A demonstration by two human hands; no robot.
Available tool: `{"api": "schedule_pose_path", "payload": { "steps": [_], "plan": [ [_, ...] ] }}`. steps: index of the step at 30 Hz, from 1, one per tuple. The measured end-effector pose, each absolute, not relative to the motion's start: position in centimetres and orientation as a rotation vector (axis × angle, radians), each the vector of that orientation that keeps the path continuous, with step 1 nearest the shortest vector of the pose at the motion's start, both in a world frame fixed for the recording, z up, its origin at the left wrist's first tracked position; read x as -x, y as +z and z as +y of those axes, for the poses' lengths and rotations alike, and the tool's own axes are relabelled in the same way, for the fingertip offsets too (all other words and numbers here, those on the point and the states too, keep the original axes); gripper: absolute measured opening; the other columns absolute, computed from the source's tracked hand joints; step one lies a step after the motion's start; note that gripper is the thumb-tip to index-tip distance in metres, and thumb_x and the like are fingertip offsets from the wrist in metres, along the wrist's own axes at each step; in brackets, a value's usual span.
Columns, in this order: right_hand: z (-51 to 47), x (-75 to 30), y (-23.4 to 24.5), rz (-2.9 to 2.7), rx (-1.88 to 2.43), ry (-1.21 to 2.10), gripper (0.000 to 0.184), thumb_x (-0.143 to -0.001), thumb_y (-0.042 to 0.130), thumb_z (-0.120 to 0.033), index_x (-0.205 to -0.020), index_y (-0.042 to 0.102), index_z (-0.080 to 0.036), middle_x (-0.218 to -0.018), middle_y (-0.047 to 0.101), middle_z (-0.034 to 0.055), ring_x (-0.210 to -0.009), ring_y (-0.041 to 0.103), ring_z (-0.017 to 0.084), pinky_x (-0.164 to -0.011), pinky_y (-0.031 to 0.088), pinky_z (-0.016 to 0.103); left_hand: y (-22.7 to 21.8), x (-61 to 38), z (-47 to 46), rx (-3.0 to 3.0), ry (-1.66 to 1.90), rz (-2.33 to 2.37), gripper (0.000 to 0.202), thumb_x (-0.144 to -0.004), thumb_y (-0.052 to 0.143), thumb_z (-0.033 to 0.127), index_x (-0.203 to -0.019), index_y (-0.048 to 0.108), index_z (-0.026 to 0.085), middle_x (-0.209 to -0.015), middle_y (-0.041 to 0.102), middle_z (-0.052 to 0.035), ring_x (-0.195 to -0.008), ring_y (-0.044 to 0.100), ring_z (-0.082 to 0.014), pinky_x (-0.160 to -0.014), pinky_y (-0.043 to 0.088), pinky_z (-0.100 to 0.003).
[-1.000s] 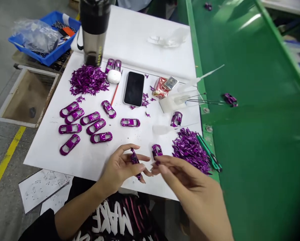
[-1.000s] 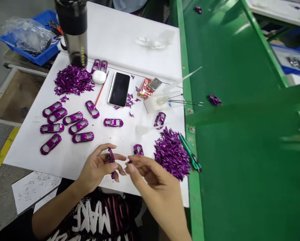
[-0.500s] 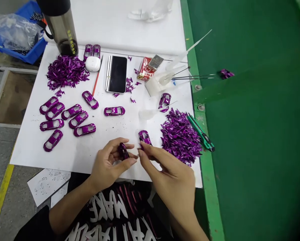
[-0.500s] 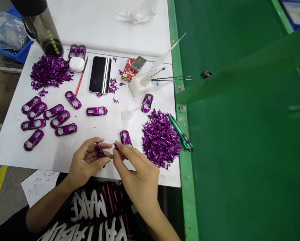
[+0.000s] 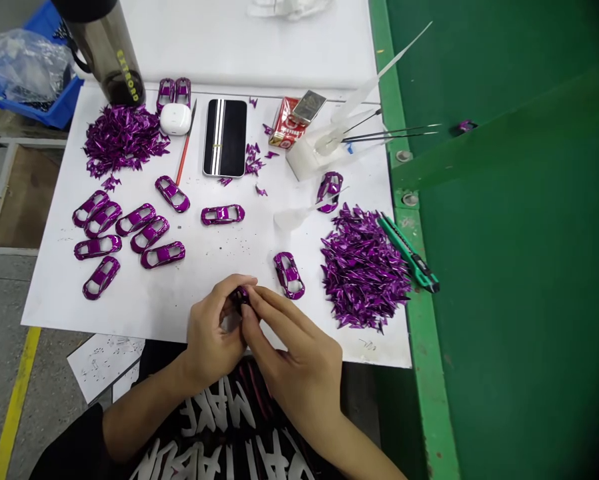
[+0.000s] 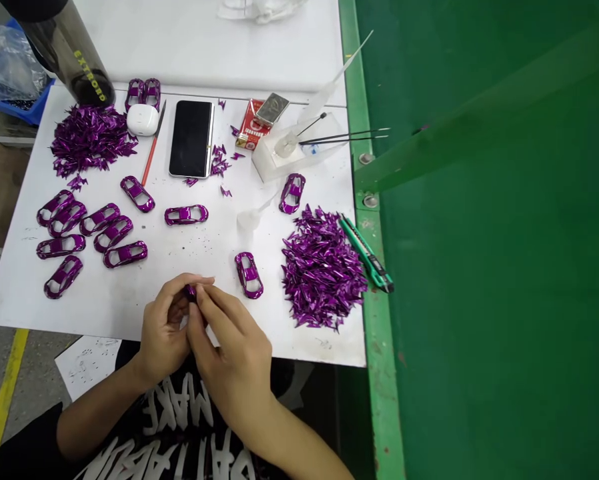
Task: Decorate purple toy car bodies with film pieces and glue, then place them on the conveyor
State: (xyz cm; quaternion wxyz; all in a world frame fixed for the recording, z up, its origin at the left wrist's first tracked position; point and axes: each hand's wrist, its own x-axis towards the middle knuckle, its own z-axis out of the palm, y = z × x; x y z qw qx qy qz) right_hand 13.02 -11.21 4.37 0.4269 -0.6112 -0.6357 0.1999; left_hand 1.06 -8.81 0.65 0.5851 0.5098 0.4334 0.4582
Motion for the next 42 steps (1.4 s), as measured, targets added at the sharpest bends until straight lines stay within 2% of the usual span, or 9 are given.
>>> {"api": "schedule_pose_path", "payload": {
  "steps": [3,8,16,18,21,24,27,31,42],
  "plan": [
    [-11.0,-13.4,4.6,-1.607,1.523,0.52,0.027,-0.105,0.061,-0.008,-0.122,0.076,-0.022,-0.125,0.071,0.0093,-0.107,0.072,0.029,-0.095,0.066,0.043,0.8,-0.7,-8.4,-1.157,1.0,0.948,0.043,-0.099,0.058,0.011,-0.14,0.057,0.023,-0.126,0.073,-0.0084,-0.11,0.073,-0.0185,-0.097,0.061,-0.029],
    [-9.8,-15.9,6.1,-1.573,1.529,0.94,0.035,-0.099,0.07,-0.022,-0.133,0.069,-0.029,-0.135,0.066,0.0055,-0.124,0.063,0.033,-0.108,0.056,0.053,0.6,0.5,-7.8,-1.082,0.828,0.684,0.093,-0.095,0.064,0.008,-0.169,0.012,0.033,-0.122,0.072,-0.0076,-0.104,0.073,-0.0179,-0.096,0.061,-0.033],
    [-9.9,-15.7,6.0,-1.611,1.521,1.079,0.039,-0.102,0.06,-0.015,-0.139,0.068,-0.026,-0.133,0.069,0.0026,-0.121,0.067,0.025,-0.106,0.058,0.038,-0.4,0.5,-8.5,-1.238,0.842,0.687,0.088,-0.101,0.053,0.01,-0.17,0.001,0.027,-0.134,0.065,-0.0136,-0.116,0.069,-0.0214,-0.101,0.058,-0.039],
    [-9.4,-16.5,7.2,-1.731,1.481,1.148,0.038,-0.104,0.062,-0.021,-0.141,0.067,-0.025,-0.135,0.068,0.004,-0.124,0.065,0.027,-0.107,0.057,0.039,-0.3,0.3,-8.6,-1.189,0.857,0.711,0.085,-0.101,0.057,0.015,-0.169,0.006,0.024,-0.134,0.066,-0.0149,-0.115,0.069,-0.0216,-0.101,0.058,-0.04],
    [-7.3,-19.4,10.3,-1.845,1.565,1.094,0.022,-0.105,0.067,-0.038,-0.119,0.08,-0.026,-0.113,0.077,0.004,-0.103,0.075,0.031,-0.087,0.065,0.038,0.0,0.2,-8.7,-1.173,0.885,0.842,0.064,-0.1,0.065,0.025,-0.157,0.037,0.021,-0.13,0.07,-0.0135,-0.108,0.071,-0.0212,-0.098,0.058,-0.039],
    [-3.2,-22.8,12.1,-1.651,1.876,0.485,0.029,-0.101,0.07,-0.049,-0.089,0.082,-0.025,-0.085,0.077,0.0048,-0.08,0.076,0.033,-0.069,0.064,0.037,0.5,-0.2,-8.8,-1.182,0.926,1.044,0.043,-0.1,0.065,0.033,-0.139,0.057,0.018,-0.114,0.074,-0.0105,-0.09,0.071,-0.0189,-0.082,0.061,-0.034],
    [2.8,-25.3,10.9,-1.516,1.902,0.061,0.024,-0.09,0.07,-0.043,-0.095,0.081,-0.023,-0.087,0.077,0.0088,-0.088,0.075,0.036,-0.083,0.062,0.044,0.7,-0.7,-8.7,-1.267,0.986,1.173,0.032,-0.096,0.068,0.029,-0.126,0.064,0.017,-0.096,0.075,-0.0062,-0.077,0.07,-0.0172,-0.069,0.061,-0.028],
    [9.4,-26.1,7.7,-1.581,1.768,0.027,0.036,-0.081,0.064,-0.043,-0.103,0.079,-0.018,-0.089,0.077,0.0106,-0.085,0.076,0.037,-0.084,0.062,0.046,0.5,-1.4,-8.7,-1.547,1.169,1.278,0.023,-0.092,0.06,0.015,-0.115,0.062,0.016,-0.083,0.071,-0.0045,-0.065,0.068,-0.0151,-0.06,0.06,-0.025],
    [10.3,-26.3,5.5,-1.486,1.576,-0.053,0.039,-0.093,0.061,-0.053,-0.096,0.08,-0.02,-0.093,0.078,0.0105,-0.088,0.076,0.037,-0.086,0.063,0.048,-1.0,-2.4,-8.7,-1.899,1.238,1.352,0.036,-0.088,0.046,0.004,-0.121,0.051,0.017,-0.084,0.068,-0.0055,-0.064,0.07,-0.0178,-0.056,0.062,-0.026]
  ]
}}
